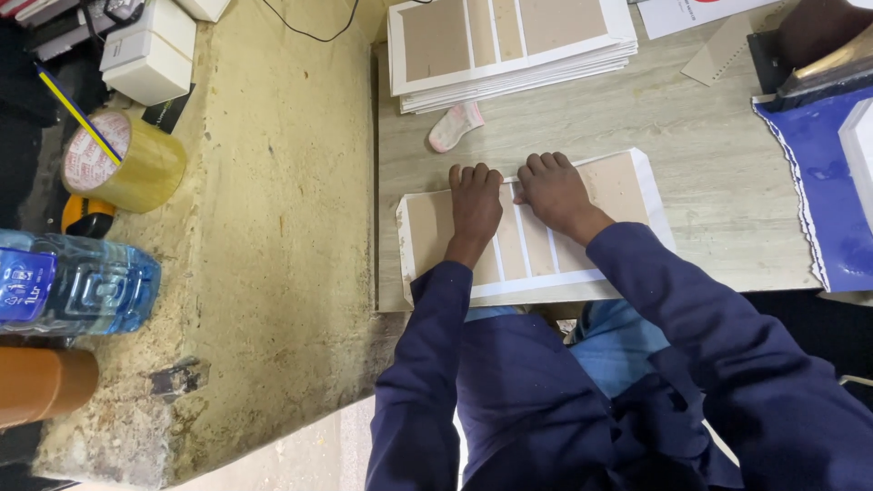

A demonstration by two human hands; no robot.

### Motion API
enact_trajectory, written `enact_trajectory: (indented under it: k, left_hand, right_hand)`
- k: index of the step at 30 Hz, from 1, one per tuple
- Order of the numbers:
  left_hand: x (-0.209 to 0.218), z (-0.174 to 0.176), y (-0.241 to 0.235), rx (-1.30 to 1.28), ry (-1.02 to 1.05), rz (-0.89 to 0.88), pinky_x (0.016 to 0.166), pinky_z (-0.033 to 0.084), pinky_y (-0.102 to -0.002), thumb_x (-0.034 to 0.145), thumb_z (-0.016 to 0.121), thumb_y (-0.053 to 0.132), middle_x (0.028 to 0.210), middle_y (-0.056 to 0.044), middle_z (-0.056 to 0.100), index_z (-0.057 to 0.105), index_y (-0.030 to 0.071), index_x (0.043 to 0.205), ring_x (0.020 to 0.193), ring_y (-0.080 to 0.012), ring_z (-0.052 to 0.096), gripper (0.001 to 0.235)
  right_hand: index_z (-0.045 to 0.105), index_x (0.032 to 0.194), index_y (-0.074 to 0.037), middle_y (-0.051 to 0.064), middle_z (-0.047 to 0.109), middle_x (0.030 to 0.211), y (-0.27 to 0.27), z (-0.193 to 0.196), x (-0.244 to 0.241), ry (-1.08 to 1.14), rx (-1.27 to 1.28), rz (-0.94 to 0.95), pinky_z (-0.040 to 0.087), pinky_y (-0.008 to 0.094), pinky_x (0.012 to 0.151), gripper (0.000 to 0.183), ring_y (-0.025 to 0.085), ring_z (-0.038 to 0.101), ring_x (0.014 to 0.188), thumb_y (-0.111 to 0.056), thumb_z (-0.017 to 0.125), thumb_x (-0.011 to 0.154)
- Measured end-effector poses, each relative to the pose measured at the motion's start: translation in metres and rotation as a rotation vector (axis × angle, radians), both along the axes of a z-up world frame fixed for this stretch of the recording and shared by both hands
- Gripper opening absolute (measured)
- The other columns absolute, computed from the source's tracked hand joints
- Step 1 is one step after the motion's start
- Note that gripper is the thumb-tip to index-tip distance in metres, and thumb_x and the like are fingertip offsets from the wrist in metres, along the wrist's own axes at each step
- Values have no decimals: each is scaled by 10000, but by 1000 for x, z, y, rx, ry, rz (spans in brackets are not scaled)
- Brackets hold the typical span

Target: Folding and pressing the edges of paper or cardboard covers using a small applicator tool to ensure clean folds.

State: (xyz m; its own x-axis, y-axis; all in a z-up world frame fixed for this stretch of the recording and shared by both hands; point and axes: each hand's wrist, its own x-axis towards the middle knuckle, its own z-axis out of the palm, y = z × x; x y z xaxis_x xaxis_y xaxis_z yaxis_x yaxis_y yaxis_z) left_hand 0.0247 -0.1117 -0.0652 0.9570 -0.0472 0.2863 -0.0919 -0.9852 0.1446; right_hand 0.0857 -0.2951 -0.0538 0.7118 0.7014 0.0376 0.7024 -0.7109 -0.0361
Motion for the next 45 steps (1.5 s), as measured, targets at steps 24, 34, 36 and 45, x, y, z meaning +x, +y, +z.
enact_trajectory:
  k: [24,34,36,45]
  left_hand:
    - [-22,-35,-44,-137,-224,11,1195,515,-412,919,722,118,1413,-65,746,777,166,1246,1361,-234,683,335]
    - [-31,0,-26,-274,-41,-73,1217,475,-470,978,682,178,1317,-48,789,796,201,1188,1308,-205,716,240]
    - [-44,21,-11,-61,-185,-35,1262,349,-634,966,756,279,1463,-97,681,685,185,1426,1418,-326,605,474]
    - [-56,3,4,-122,-269,31,1136,555,-425,1003,749,313,1344,-120,768,804,112,1253,1305,-285,706,326]
  right_hand:
    - [681,1426,-125,151,655,1477,-10,44,-19,28,-40,-116,365,552,1227,563,351,567,1431,-504,713,1009]
    - [682,1434,38,312,702,1394,-19,16,-46,-248,-30,-165,422,549,1145,634,446,681,1312,-499,589,1110]
    - [739,1321,50,305,756,1241,-15,24,-52,-230,8,-161,517,517,1018,603,420,762,1126,-485,525,1143]
    - [801,1144,-5,207,776,1001,-21,11,-33,-143,62,-82,575,503,909,544,357,809,914,-484,544,1119]
